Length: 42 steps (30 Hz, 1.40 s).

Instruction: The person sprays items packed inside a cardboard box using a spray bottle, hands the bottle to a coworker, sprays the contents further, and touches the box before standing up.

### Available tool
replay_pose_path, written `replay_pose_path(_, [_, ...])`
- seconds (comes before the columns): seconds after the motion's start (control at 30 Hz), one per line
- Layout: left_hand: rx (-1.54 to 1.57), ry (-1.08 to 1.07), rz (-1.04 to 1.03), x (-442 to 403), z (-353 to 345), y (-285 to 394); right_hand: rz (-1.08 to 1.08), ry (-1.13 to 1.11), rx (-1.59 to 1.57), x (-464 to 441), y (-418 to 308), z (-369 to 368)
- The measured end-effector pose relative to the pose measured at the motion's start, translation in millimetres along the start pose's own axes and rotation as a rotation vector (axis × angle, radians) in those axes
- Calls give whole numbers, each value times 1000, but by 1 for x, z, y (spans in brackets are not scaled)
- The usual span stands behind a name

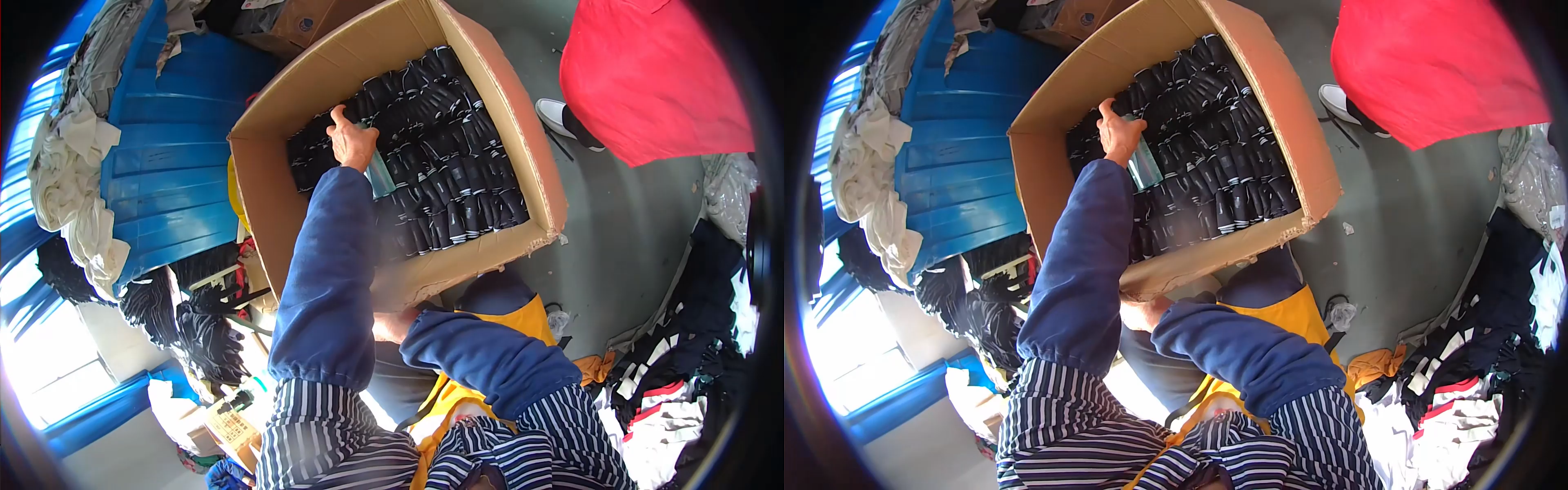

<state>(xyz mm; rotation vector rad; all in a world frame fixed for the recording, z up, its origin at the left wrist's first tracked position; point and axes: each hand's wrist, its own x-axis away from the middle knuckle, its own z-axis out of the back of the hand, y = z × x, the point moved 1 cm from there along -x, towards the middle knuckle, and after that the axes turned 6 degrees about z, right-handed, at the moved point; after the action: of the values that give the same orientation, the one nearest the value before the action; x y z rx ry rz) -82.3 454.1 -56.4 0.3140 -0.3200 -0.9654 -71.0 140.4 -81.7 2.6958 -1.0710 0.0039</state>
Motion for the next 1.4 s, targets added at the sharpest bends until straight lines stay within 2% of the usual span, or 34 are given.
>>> replay_pose_path(0.03, [-28,1,-9,1,2,-4,-148,185,-672,5,-4,3])
replay_pose_path(0.1, [-86,3,-28,2,7,-11,-440,563,-2014,12,-34,-46])
replay_pose_path(0.13, [-89,5,-25,2,10,-15,-444,566,-2016,13,-33,-47])
replay_pose_path(0.23, [-42,-46,-145,1,14,-26,-469,611,-2397,13,-33,-50])
replay_pose_path(0.4, [6,-47,-40,1,17,-37,-348,823,-2124,11,-42,-59])
replay_pose_path(0.47, [-29,-91,-110,12,26,-38,-1012,1015,-3268,-6,-16,-27])
replay_pose_path(0.5, [-44,-110,-143,18,32,-39,-1474,1017,-3798,-9,-7,-11])
replay_pose_path(0.53, [-38,-104,-140,25,40,-36,-1461,1031,-3795,-7,-12,-22])
replay_pose_path(0.57, [9,-91,-182,34,49,-32,-761,1070,-3965,-3,-25,-47])
replay_pose_path(0.6, [52,-82,-223,45,56,-31,-56,1069,-3997,2,-40,-76])
replay_pose_path(0.63, [98,-71,-269,51,60,-33,605,1033,-3891,7,-50,-95])
replay_pose_path(0.67, [98,-74,-270,55,65,-36,606,1027,-3895,11,-53,-104])
replay_pose_path(0.77, [260,-180,-393,60,83,-43,790,1157,-3789,22,-64,-130])
replay_pose_path(0.8, [276,-168,-404,61,95,-40,777,1140,-3774,26,-75,-150])
replay_pose_path(0.87, [602,-385,-268,66,118,-39,474,1620,-4114,32,-96,-190])
replay_pose_path(0.9, [750,-505,-191,72,127,-43,-219,1240,-4331,25,-99,-194])
replay_pose_path(0.93, [748,-503,-200,78,135,-43,-951,793,-4365,18,-103,-197])
replay_pose_path(0.97, [754,-477,-241,85,139,-38,-979,813,-4344,7,-106,-195])
replay_pose_path(1.0, [760,-452,-282,91,142,-34,-1799,250,-4230,-4,-114,-189])
replay_pose_path(1.03, [765,-429,-321,96,144,-30,-2571,-369,-3839,-12,-119,-182])
replay_pose_path(1.07, [763,-427,-335,99,146,-27,-2595,-347,-3817,-15,-121,-182])
replay_pose_path(1.17, [947,-309,-343,109,149,-21,-2510,-835,-3604,-17,-126,-174])
replay_pose_path(1.2, [942,-318,-342,111,147,-18,-2519,-860,-3595,-22,-126,-171])
replay_pose_path(1.3, [853,-207,-345,123,146,-6,-2087,-749,-3350,-34,-133,-171])
replay_pose_path(1.33, [858,-214,-338,127,146,-3,-2068,-761,-3355,-32,-134,-171])
replay_pose_path(1.4, [812,-167,-416,136,148,3,-1759,-769,-3696,-29,-139,-176])
